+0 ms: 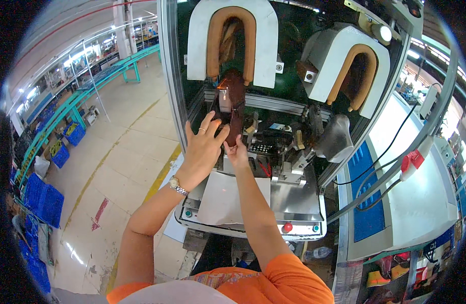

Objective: The person repeatedly picks up brown sandals from a conveyor belt, places them into a machine mold, and removes them after processing. The worker handles the footwear one at a time, moving them between the machine and the belt in a continuous loop.

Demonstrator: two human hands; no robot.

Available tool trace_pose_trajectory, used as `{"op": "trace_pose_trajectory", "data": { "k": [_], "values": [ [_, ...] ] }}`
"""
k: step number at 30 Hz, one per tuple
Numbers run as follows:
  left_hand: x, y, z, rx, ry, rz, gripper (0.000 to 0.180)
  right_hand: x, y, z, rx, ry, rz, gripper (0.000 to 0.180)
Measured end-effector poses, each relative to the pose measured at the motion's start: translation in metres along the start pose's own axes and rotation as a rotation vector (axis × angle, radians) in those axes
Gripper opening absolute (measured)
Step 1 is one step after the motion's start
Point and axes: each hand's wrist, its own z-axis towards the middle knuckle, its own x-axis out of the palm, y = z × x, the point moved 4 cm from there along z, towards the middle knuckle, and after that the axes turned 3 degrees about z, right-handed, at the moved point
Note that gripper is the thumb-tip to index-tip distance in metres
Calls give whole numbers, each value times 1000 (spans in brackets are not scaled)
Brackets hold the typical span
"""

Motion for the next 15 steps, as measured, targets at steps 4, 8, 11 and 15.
{"op": "trace_pose_trajectory", "data": {
  "k": [4, 8, 11, 15],
  "values": [
    [0, 6, -2, -14, 18, 2, 45, 18, -4, -11, -9, 19, 9, 22],
    [3, 11, -3, -7, 8, -30, 44, 21, 1, -15, -23, -36, 16, 23],
    [1, 11, -3, 0, 18, -27, 44, 18, 3, -14, -31, -31, 14, 23],
    [3, 12, -4, -7, 6, -20, 42, 20, -2, -17, -29, -4, 20, 24]
  ]
}}
